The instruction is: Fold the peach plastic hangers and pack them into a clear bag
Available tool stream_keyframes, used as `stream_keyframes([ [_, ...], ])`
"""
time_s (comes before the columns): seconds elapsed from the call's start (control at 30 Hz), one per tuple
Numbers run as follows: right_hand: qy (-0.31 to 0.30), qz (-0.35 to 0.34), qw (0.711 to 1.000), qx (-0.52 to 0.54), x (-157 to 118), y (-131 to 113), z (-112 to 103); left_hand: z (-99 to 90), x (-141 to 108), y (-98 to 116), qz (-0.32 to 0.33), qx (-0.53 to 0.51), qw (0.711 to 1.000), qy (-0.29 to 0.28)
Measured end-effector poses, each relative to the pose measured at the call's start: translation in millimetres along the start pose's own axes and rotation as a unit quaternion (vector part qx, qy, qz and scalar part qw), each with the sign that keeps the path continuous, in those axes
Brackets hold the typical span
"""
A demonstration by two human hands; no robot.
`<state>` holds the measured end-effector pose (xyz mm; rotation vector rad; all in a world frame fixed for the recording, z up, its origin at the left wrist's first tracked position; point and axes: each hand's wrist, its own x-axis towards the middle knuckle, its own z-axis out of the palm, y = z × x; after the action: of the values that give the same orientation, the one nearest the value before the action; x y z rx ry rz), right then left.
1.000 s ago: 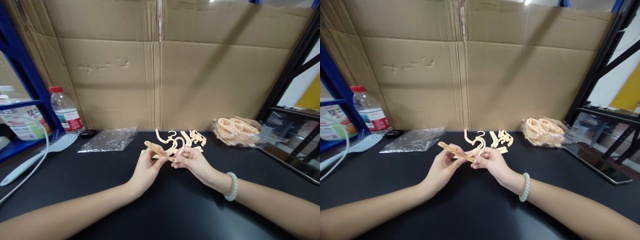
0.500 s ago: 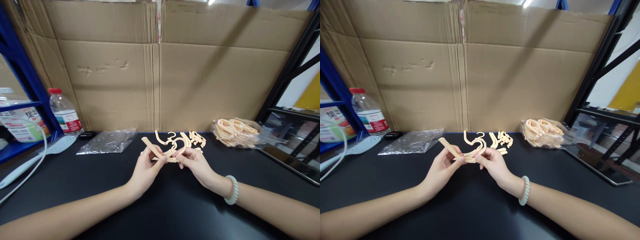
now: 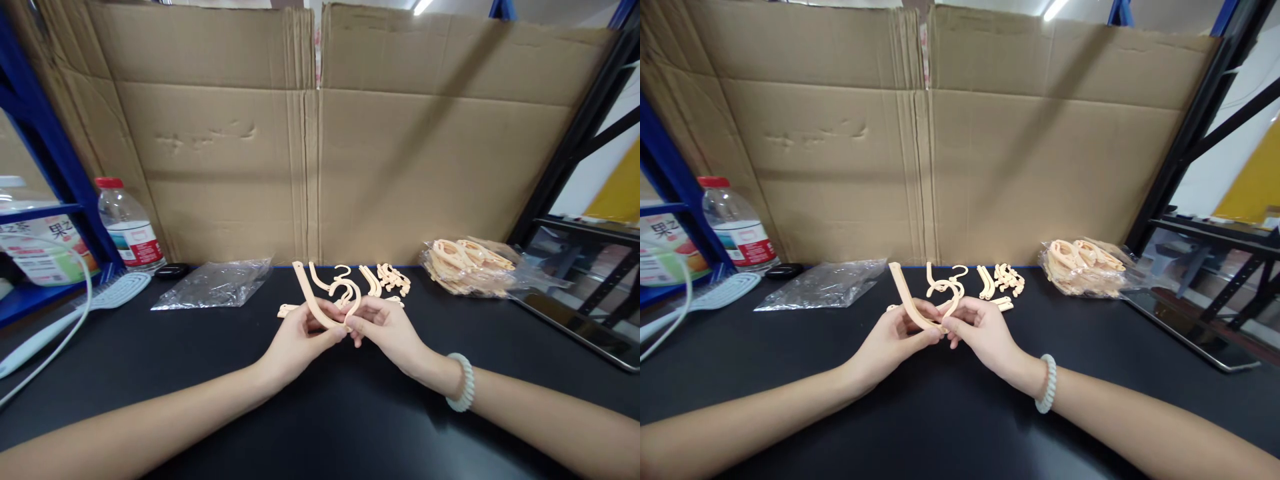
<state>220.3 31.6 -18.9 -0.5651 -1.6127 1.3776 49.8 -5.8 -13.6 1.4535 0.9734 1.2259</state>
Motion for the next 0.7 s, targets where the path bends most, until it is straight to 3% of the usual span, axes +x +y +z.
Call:
stream_keyframes([
  [0.13,0.027,-0.003,0.999,-0.018,7.2,0.1,-11.7,-0.9,-0.2,-0.5,-0.031,-0.037,0.998,0.052],
  [0.23,0.063,-0.055,0.988,-0.13,19.6,-1.4,-36.8,-1.8,0.1,-1.6,-0.049,-0.052,0.994,0.082],
  [0.3,0.069,-0.125,0.953,-0.268,28.6,-2.4,-58.2,-2.5,0.5,-2.6,-0.053,-0.064,0.993,0.088],
  [0.37,0.021,-0.186,0.893,-0.409,36.6,-1.7,-78.6,-3.1,0.9,-3.7,-0.052,-0.077,0.991,0.092],
  [0.43,-0.035,-0.209,0.847,-0.488,43.1,1.5,-94.1,-3.6,1.2,-4.7,-0.048,-0.089,0.99,0.094],
  [0.5,-0.066,-0.206,0.823,-0.525,48.0,6.3,-103.0,-3.8,1.5,-5.5,-0.046,-0.1,0.989,0.096],
  [0.6,-0.09,-0.189,0.809,-0.549,52.8,12.8,-106.4,-3.5,2.2,-6.1,-0.047,-0.107,0.988,0.099],
  [0.7,-0.101,-0.17,0.828,-0.525,55.5,15.4,-104.4,-3.0,2.8,-5.9,-0.051,-0.11,0.987,0.104],
])
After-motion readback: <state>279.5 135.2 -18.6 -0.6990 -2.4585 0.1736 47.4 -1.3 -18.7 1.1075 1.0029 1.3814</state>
